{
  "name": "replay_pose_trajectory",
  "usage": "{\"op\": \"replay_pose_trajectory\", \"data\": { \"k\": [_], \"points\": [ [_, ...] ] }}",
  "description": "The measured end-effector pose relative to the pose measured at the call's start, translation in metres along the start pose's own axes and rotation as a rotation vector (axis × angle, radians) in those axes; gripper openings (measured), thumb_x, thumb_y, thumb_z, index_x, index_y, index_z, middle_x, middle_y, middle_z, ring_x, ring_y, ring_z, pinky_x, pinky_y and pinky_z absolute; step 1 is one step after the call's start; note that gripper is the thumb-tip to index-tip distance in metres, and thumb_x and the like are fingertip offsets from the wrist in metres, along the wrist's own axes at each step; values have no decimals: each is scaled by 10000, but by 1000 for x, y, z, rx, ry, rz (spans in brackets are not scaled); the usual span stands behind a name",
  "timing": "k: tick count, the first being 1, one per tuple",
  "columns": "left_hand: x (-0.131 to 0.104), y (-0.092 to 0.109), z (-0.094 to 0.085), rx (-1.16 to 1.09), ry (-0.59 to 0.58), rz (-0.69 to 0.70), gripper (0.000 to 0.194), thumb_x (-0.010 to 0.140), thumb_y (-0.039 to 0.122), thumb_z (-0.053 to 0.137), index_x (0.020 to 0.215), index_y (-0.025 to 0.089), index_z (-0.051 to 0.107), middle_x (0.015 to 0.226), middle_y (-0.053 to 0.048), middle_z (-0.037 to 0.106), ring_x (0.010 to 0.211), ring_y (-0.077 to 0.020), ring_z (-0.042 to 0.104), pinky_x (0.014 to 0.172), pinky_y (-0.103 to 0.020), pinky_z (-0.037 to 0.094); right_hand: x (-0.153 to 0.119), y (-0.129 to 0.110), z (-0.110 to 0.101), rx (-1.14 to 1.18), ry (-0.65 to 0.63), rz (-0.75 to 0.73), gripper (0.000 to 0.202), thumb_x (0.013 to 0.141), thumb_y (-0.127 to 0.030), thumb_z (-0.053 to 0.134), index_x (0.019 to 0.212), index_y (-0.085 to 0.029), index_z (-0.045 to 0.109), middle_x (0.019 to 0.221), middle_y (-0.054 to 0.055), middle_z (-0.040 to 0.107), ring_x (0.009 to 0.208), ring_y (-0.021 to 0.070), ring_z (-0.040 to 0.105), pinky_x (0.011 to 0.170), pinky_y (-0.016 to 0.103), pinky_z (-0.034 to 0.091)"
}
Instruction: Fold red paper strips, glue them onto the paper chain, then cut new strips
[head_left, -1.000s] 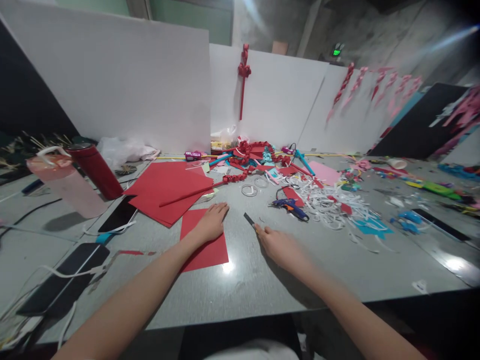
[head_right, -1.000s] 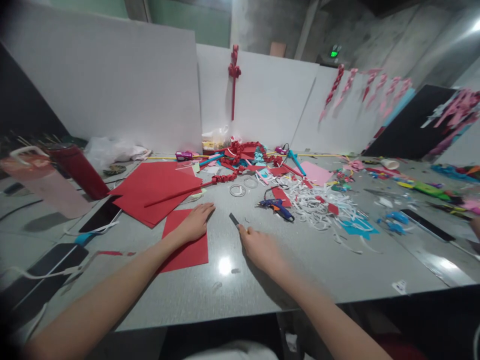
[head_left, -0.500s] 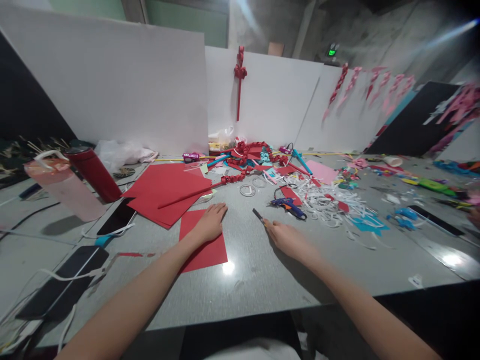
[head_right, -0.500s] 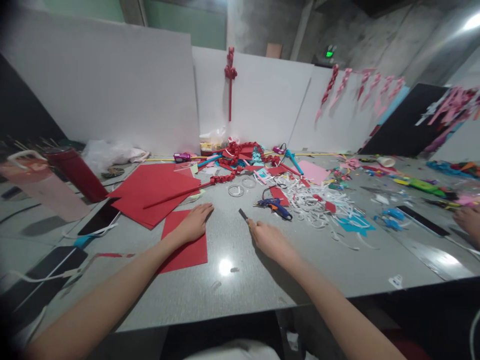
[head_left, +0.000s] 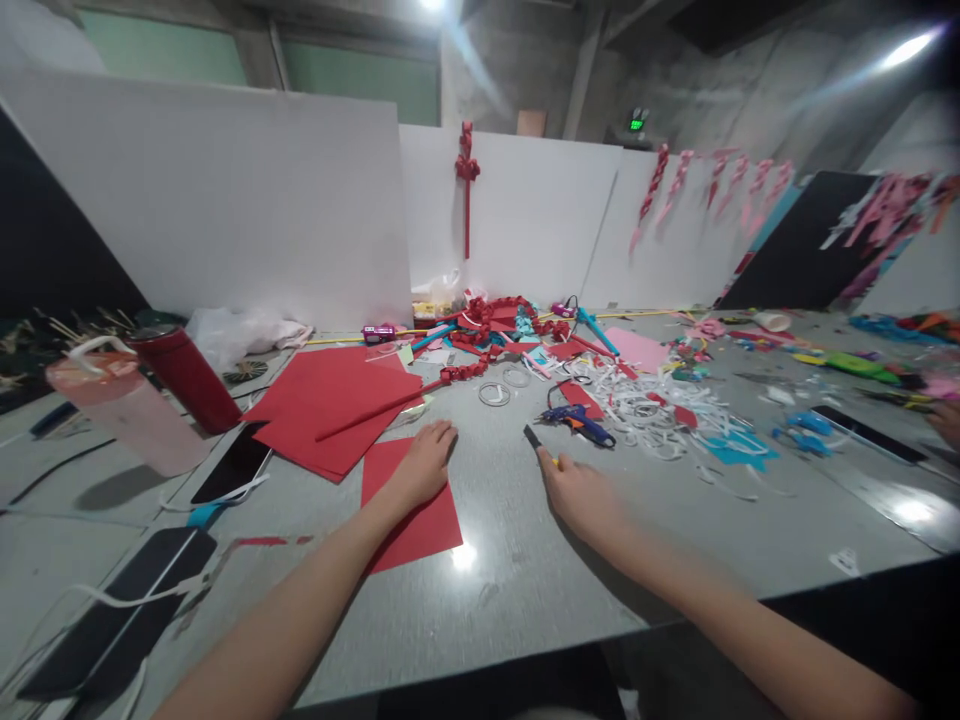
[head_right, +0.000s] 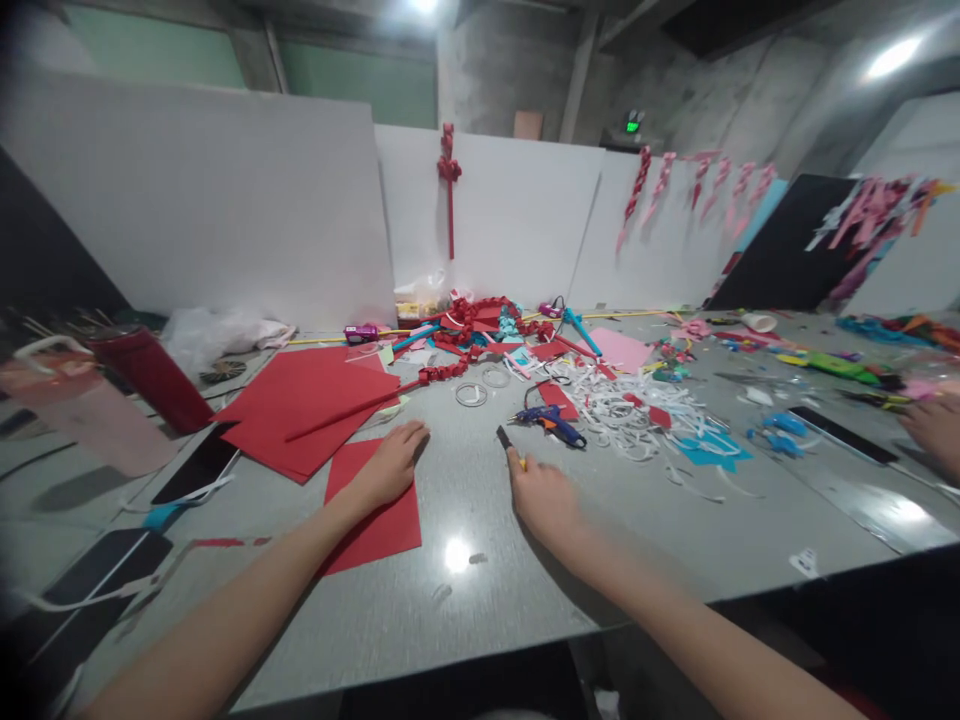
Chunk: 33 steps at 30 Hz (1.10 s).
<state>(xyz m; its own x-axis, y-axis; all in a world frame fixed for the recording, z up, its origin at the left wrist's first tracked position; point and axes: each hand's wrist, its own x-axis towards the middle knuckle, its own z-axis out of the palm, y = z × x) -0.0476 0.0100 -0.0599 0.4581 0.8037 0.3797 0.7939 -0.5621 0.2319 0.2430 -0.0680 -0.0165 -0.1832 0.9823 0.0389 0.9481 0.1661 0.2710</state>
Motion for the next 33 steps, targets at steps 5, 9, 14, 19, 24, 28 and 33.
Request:
{"op": "replay_pose_trajectory", "data": {
  "k": [5, 9, 14, 19, 24, 28, 33],
  "points": [
    [2, 10, -3, -129, 212, 78, 425, 999, 115, 454, 1412, 169, 540, 1424, -155, 595, 1377, -274, 523, 1182, -504, 437, -12, -1, -9, -49, 18, -40, 526, 1022, -130, 428, 1538, -205, 493, 1087, 168, 693, 891, 280, 715, 730, 343, 477],
    [1, 26, -12, -218, 205, 99, 368, 1049, 214, 474, 1407, 187, 554, 1386, -142, 616, 1350, -261, 532, 1173, -484, 440, -29, 5, -20, -33, 136, -263, 552, 1011, -130, 482, 1555, -218, 468, 1094, 137, 688, 903, 263, 682, 744, 353, 473],
    [-2, 54, -29, -373, 57, 248, 388, 1023, 420, 607, 1353, 219, 643, 1353, -131, 663, 1338, -277, 545, 1204, -502, 371, -31, 0, -27, -34, 296, -654, 554, 1002, -104, 512, 1548, -171, 440, 1016, 89, 673, 875, 242, 626, 760, 366, 456],
    [-2, 62, -27, -574, -120, 303, 252, 997, 424, 662, 1019, 206, 788, 924, -76, 766, 963, -220, 677, 1028, -403, 474, -26, 0, -30, -77, 339, -770, 459, 1005, -127, 542, 1464, -137, 512, 979, 84, 658, 893, 250, 590, 782, 380, 430],
    [-2, 52, -24, -681, -135, 125, 144, 939, 313, 739, 908, 190, 805, 863, -57, 720, 827, -172, 663, 782, -277, 495, -26, 6, -33, -61, 327, -810, 508, 1021, -125, 522, 1524, -132, 456, 992, 87, 660, 916, 242, 577, 799, 370, 415],
    [1, 45, -25, -703, -152, 67, 90, 895, 262, 771, 864, 184, 802, 846, -41, 699, 783, -154, 650, 768, -268, 488, -27, 11, -34, -86, 329, -812, 539, 1021, -138, 526, 1551, -128, 425, 993, 82, 661, 912, 248, 576, 794, 375, 424],
    [5, 28, -33, -619, -135, 36, 109, 917, 248, 718, 860, 188, 790, 846, -46, 699, 808, -172, 647, 787, -296, 497, -28, 21, -35, -73, 351, -793, 555, 997, -97, 534, 1543, -157, 452, 1010, 90, 674, 938, 252, 590, 798, 374, 422]
  ]
}}
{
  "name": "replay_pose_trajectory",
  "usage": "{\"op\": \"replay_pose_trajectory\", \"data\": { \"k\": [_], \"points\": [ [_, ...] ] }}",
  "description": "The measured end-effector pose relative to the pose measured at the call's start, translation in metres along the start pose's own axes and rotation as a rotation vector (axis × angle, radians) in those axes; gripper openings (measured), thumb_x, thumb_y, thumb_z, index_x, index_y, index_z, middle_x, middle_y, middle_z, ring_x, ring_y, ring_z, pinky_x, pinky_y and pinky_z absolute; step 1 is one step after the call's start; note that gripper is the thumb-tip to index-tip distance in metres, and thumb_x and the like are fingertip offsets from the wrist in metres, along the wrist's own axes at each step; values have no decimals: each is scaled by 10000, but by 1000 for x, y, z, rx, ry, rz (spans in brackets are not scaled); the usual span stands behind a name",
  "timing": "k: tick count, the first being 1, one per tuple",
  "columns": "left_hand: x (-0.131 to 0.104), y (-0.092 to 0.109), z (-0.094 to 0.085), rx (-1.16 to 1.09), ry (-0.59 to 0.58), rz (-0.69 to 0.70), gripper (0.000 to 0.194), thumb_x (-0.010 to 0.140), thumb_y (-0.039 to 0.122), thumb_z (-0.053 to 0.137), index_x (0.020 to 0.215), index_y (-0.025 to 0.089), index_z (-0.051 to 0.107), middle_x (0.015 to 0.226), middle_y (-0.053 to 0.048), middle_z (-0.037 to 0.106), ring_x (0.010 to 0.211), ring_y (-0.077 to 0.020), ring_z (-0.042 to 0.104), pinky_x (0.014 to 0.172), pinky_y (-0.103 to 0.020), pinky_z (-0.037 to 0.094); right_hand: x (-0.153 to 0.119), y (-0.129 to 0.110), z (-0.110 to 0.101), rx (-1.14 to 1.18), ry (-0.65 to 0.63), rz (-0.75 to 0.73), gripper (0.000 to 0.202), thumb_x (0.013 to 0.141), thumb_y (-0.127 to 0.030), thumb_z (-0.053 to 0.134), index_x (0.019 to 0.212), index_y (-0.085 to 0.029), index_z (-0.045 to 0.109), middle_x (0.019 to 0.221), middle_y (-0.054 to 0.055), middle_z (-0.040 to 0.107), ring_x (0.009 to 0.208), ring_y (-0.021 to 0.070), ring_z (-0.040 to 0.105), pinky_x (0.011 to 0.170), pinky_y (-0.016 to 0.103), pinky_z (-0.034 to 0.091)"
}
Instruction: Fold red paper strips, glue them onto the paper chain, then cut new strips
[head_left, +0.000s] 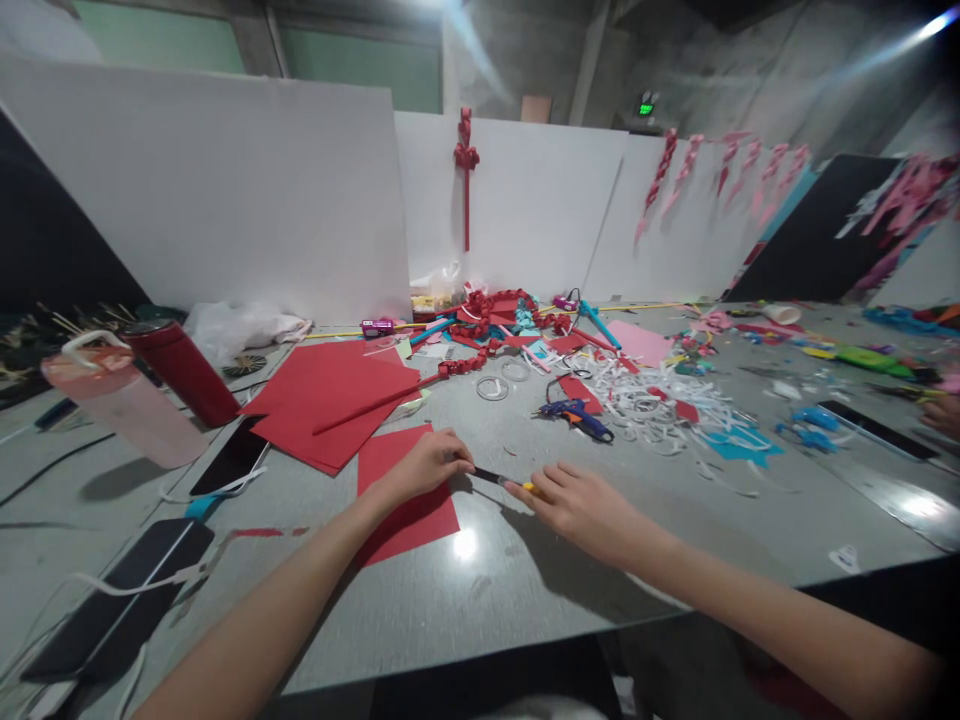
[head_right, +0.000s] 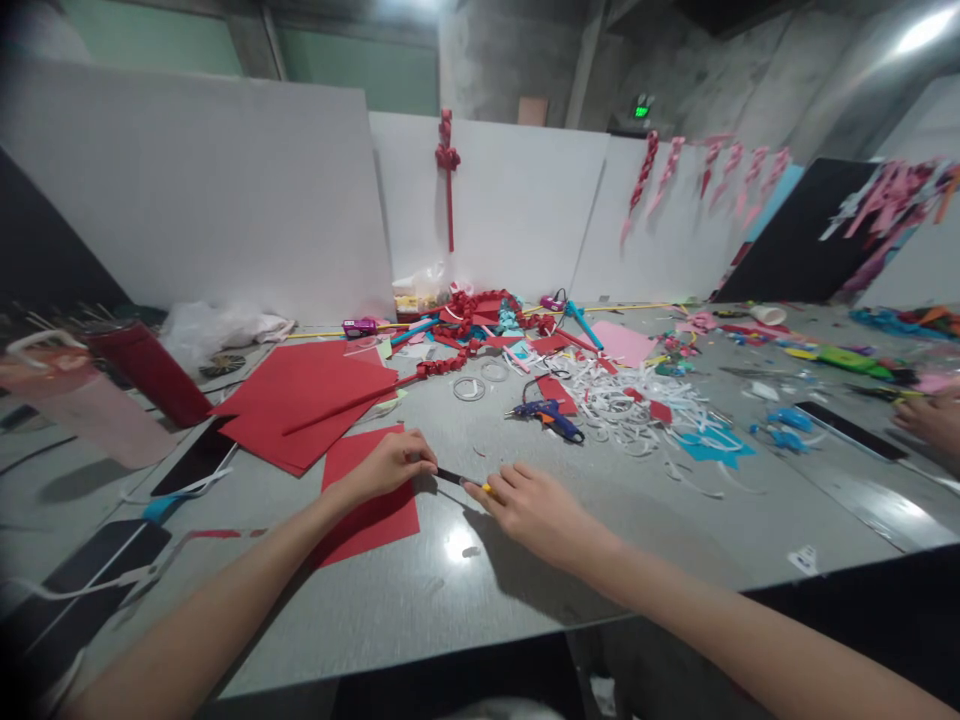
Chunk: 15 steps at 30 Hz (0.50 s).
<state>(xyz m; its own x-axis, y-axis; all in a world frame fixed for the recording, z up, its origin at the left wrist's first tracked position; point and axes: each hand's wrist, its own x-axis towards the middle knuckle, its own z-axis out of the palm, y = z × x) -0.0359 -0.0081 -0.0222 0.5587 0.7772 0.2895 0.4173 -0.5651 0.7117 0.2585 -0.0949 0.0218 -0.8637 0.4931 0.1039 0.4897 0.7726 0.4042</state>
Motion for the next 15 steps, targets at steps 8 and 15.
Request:
{"op": "replay_pose_trajectory", "data": {
  "k": [8, 15],
  "points": [
    [-1, -15, -13, 26, 119, -24, 235, 996, 331, 605, 936, 184, 779, 937, -79, 746, 905, -205, 676, 876, -343, 519, -10, 6, -2, -24, 15, 48, 571, 999, -98, 524, 1560, -166, 441, 975, 81, 659, 888, 247, 577, 763, 366, 402],
    [-1, -1, 8, -142, 56, 0, 260, 847, 380, 810, 1016, 184, 787, 978, -74, 757, 904, -198, 693, 836, -313, 528, -9, 5, 1, -16, 26, 62, 542, 1011, -133, 531, 1546, -173, 460, 964, 75, 644, 869, 244, 573, 760, 368, 398]
  ]
}}
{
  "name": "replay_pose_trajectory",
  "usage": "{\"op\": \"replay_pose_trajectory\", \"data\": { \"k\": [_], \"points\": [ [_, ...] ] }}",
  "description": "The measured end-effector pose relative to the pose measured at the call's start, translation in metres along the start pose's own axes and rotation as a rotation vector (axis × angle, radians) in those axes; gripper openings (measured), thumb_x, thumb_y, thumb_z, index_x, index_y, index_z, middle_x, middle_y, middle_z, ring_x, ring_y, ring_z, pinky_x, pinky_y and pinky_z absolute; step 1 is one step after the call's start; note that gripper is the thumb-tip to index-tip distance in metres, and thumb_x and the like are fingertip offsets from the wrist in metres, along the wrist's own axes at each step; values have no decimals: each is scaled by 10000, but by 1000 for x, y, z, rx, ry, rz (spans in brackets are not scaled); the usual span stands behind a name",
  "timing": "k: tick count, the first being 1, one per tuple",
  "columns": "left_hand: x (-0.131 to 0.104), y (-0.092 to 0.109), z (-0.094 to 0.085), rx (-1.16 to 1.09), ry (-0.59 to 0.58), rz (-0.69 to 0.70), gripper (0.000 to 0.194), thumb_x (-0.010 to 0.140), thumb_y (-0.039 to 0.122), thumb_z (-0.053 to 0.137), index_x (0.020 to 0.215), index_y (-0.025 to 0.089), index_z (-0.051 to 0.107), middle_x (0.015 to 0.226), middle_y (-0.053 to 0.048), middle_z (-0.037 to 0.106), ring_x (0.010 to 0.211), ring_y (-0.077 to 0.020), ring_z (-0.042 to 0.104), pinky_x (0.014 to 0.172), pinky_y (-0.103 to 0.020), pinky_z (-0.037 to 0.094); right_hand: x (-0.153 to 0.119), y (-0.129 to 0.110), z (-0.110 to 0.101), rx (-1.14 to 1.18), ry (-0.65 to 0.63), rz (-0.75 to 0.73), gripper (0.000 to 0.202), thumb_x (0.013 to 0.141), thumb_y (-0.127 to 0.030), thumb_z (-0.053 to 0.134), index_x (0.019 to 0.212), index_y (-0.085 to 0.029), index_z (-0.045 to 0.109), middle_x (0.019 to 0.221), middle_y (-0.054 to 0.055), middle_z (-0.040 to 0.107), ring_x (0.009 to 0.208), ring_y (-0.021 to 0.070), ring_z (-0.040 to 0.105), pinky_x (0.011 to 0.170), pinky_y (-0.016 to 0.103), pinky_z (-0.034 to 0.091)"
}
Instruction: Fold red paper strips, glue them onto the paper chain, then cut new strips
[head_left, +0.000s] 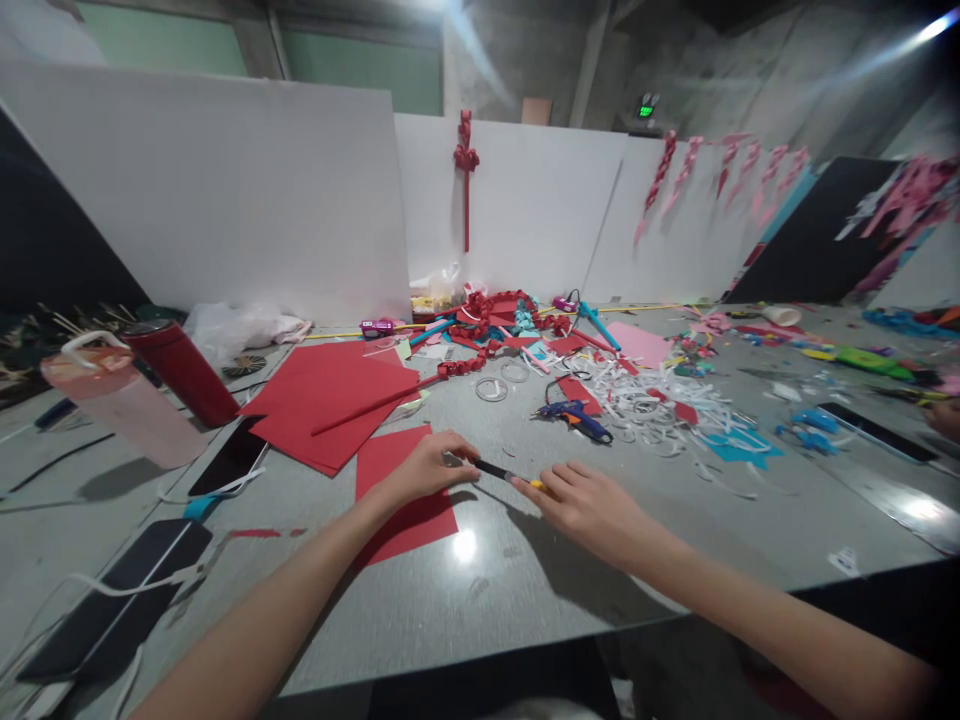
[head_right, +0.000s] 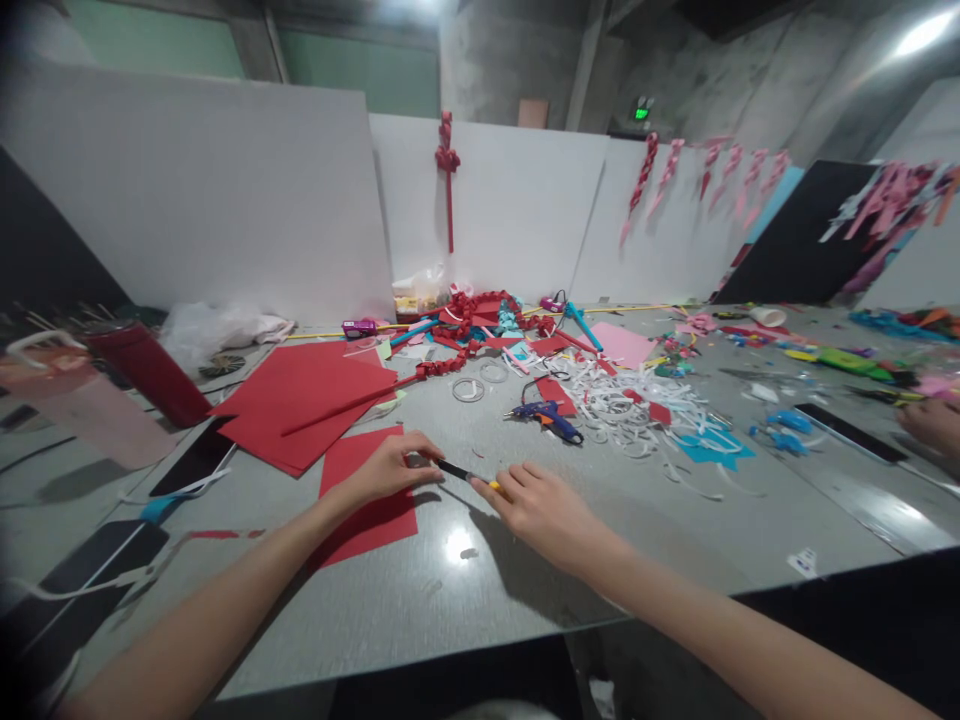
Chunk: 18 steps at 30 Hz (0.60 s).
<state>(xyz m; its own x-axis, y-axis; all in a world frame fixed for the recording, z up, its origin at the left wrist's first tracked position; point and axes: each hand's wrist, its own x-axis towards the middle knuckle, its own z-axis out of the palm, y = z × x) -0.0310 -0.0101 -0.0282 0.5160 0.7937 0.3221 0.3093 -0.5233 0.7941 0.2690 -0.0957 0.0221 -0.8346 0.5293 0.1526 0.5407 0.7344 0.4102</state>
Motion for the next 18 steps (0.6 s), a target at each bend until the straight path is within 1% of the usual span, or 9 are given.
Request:
{"op": "replay_pose_trajectory", "data": {
  "k": [2, 4, 9, 14, 18],
  "points": [
    [-1, 0, 2, -18, -6, -16, 234, 820, 366, 830, 945, 174, 783, 906, -60, 748, 843, -186, 683, 792, -299, 521, 1, -1, -1, 5, 5, -11, 536, 1014, -134, 529, 1545, -166, 459, 960, 74, 642, 865, 243, 572, 756, 368, 397],
    [-1, 0, 2, -51, -13, -54, 211, 837, 367, 805, 890, 166, 774, 857, -53, 742, 799, -177, 676, 761, -290, 516, 2, -1, -2, 7, 6, -24, 531, 1018, -136, 528, 1543, -162, 459, 953, 70, 640, 859, 241, 570, 754, 368, 398],
    [-2, 0, -1, -119, -42, -110, 241, 866, 399, 764, 870, 159, 785, 842, -58, 738, 768, -167, 657, 734, -278, 502, 3, 0, 0, 22, 23, -51, 523, 1020, -144, 524, 1539, -153, 462, 937, 64, 638, 840, 236, 573, 740, 365, 410],
    [-3, 2, -3, -132, -66, -111, 244, 882, 400, 744, 872, 163, 804, 826, -55, 718, 739, -152, 628, 689, -257, 469, 3, 1, 2, 23, 8, -71, 492, 1045, -168, 493, 1536, -150, 465, 934, 66, 646, 832, 227, 576, 742, 359, 416],
    [-3, -2, -2, -112, -53, -81, 286, 911, 428, 713, 842, 168, 809, 820, -64, 715, 772, -162, 637, 714, -261, 479, 4, 2, 3, 42, 11, -67, 486, 1051, -176, 496, 1536, -153, 469, 921, 64, 650, 825, 217, 577, 745, 349, 411]
  ]
}}
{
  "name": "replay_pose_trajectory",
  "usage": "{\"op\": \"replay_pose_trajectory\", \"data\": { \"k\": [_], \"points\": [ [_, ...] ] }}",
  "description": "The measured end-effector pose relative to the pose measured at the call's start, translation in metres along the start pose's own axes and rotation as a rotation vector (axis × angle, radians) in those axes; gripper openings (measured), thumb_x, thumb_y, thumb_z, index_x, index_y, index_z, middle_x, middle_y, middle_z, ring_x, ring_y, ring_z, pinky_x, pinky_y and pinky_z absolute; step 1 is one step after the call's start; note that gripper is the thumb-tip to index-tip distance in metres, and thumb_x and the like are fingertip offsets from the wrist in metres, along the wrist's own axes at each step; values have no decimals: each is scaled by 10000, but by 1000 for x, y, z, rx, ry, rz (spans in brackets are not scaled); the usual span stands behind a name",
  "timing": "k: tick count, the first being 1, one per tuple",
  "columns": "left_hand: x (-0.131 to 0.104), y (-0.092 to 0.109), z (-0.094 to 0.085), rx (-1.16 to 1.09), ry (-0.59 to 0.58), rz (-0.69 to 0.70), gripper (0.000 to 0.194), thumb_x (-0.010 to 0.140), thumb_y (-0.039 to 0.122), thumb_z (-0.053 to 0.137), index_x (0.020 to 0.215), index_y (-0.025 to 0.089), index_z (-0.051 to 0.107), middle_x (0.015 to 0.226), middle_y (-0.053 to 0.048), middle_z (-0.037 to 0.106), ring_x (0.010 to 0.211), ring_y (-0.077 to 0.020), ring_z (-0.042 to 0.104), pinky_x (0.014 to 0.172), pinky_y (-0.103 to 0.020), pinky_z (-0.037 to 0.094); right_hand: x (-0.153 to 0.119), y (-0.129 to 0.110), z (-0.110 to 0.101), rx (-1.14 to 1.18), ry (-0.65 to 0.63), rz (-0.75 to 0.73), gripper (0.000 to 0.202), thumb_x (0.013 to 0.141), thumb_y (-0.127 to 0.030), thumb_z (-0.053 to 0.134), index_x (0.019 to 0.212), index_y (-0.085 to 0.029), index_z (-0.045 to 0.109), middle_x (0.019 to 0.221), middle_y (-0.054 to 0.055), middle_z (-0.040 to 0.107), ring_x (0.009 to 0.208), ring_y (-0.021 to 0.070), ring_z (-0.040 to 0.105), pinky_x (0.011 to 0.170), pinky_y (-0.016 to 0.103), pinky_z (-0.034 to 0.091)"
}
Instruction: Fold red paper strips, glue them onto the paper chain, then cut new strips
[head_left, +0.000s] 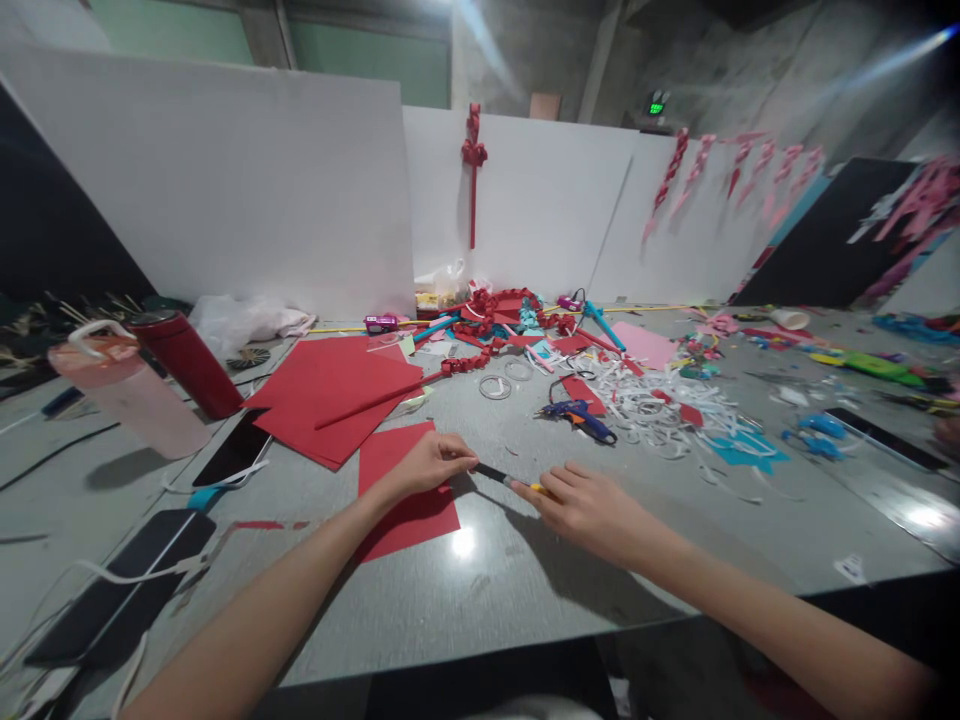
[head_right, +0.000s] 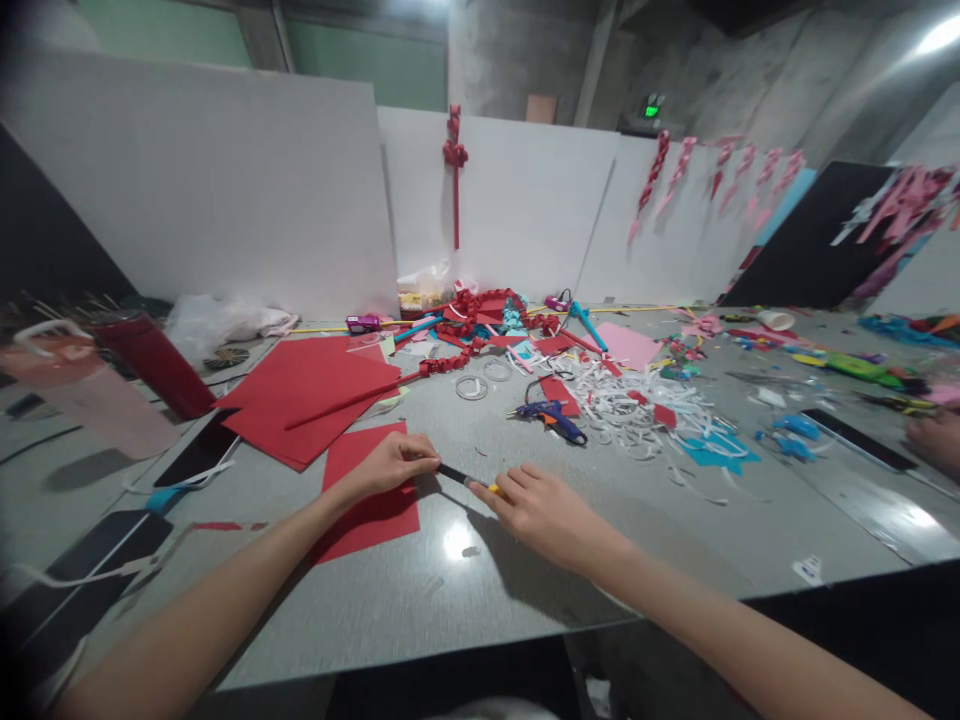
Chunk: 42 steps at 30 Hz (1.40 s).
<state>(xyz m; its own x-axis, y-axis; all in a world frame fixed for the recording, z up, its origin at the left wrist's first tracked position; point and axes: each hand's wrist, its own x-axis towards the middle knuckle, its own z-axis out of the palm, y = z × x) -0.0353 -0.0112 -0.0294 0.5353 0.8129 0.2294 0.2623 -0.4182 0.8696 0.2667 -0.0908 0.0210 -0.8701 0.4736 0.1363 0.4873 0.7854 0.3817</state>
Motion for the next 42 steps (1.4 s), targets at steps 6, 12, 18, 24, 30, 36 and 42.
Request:
{"op": "replay_pose_trajectory", "data": {
  "k": [6, 12, 18, 24, 30, 36, 42],
  "points": [
    [4, -11, -2, -119, 141, -116, 430, 947, 552, 633, 907, 146, 772, 796, -72, 725, 639, -144, 618, 588, -248, 459, 1, 3, 3, 4, -1, 7, 530, 1031, -159, 518, 1557, -153, 454, 945, 70, 662, 856, 231, 593, 756, 361, 420],
    [9, -16, -22, 216, 415, -156, 513, 1051, 476, 405, 676, 187, 603, 678, -48, 643, 637, -179, 603, 641, -300, 487, 7, 18, 7, 13, 5, 84, 510, 1040, -175, 504, 1550, -181, 478, 949, 79, 673, 874, 230, 618, 801, 355, 424],
    [-2, -3, -17, 963, 159, -139, 207, 994, 222, 510, 1083, 146, 680, 1172, -181, 699, 1202, -334, 602, 1048, -463, 452, 26, 42, 3, 29, 30, 324, 533, 1061, -205, 453, 1584, -114, 410, 957, 108, 696, 921, 271, 667, 852, 390, 473],
    [-18, -2, 4, 992, -9, -206, 634, 966, 454, 635, 1506, 156, 490, 1646, -241, 360, 1489, -443, 385, 1149, -558, 393, 18, 37, 8, 225, 37, 408, 515, 1082, -271, 420, 1592, -201, 397, 1054, 110, 717, 950, 260, 692, 836, 378, 521],
    [-6, -11, 39, 931, 142, -160, 711, 1050, 478, 484, 1626, 123, 266, 1691, -255, 264, 1560, -401, 290, 1209, -551, 325, -14, 27, 14, 374, 33, 559, 488, 1081, -355, 414, 1553, -248, 470, 1122, 109, 715, 913, 251, 705, 794, 374, 553],
    [17, 14, 50, 931, 126, 109, 386, 1076, 305, 452, 1394, 106, 543, 1407, -212, 606, 1327, -305, 560, 1102, -460, 443, -38, 19, 21, 420, 58, 707, 491, 1090, -388, 368, 1538, -242, 505, 1189, 127, 716, 934, 266, 733, 799, 386, 569],
    [-9, 56, 37, 952, -248, 241, 265, 934, 421, 713, 1056, 185, 705, 1074, -109, 715, 1045, -276, 629, 861, -371, 524, -56, 12, 28, 528, 85, 751, 467, 1089, -408, 375, 1496, -256, 547, 1280, 115, 703, 1040, 266, 734, 890, 395, 577]
  ]
}}
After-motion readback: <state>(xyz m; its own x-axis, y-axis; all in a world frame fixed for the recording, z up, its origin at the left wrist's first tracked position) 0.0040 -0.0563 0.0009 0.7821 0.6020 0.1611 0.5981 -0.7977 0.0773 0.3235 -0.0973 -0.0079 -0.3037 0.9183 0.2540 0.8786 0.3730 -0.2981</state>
